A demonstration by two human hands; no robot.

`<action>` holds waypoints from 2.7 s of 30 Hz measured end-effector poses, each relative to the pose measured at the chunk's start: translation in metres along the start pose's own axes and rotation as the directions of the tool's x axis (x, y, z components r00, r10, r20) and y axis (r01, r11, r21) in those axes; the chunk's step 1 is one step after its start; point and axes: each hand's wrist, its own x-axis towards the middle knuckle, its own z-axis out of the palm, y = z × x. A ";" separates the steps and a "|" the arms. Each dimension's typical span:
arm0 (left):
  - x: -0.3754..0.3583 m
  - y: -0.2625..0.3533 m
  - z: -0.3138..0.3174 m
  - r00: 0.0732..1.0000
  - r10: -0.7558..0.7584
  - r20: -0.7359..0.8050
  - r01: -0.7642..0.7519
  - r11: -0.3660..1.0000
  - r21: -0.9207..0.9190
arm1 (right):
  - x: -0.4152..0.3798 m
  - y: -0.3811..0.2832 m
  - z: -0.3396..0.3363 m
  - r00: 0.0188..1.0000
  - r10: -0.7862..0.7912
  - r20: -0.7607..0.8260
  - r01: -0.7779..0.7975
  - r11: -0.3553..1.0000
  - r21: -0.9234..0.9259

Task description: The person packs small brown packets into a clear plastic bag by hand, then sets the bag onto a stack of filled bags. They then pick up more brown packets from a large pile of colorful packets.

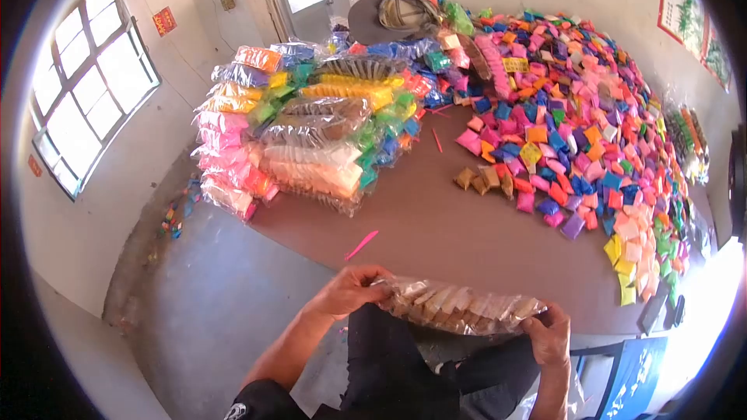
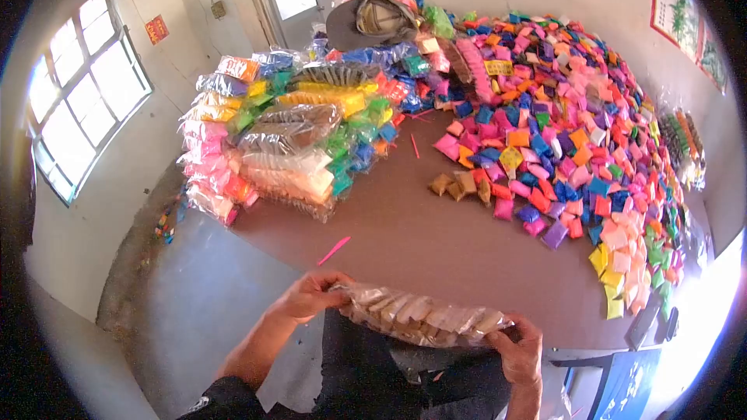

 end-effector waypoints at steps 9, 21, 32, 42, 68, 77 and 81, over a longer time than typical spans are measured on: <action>0.041 0.164 -0.096 0.916 0.314 -0.250 -0.177 0.875 0.450 | 0.156 -0.080 0.125 0.932 -0.251 0.262 0.298 0.941 -0.158; 0.146 0.275 -0.237 0.833 0.510 -0.214 -0.235 0.677 0.697 | 0.357 -0.120 0.256 0.713 -0.435 0.550 0.548 0.835 -0.050; 0.214 0.367 -0.299 0.761 0.612 0.214 -0.165 -0.136 0.977 | 0.410 -0.103 0.339 0.528 -0.667 0.525 0.848 0.380 -0.370; 0.234 0.323 -0.322 0.865 0.397 0.306 -0.023 -0.579 0.815 | 0.434 -0.078 0.353 0.446 -0.538 0.715 0.891 0.191 -0.412; 0.194 0.319 -0.242 0.841 0.473 -0.262 0.249 0.090 0.964 | 0.338 -0.061 0.332 0.887 -0.378 0.265 0.447 0.563 -0.695; 0.218 0.298 -0.259 0.745 0.598 -0.296 0.220 0.199 0.955 | 0.192 -0.052 0.237 0.996 -0.030 -0.082 -0.041 0.669 -0.743; 0.213 0.299 -0.249 0.716 0.603 -0.351 0.275 0.219 0.936 | 0.153 -0.079 0.214 0.984 0.039 -0.176 -0.157 0.662 -0.733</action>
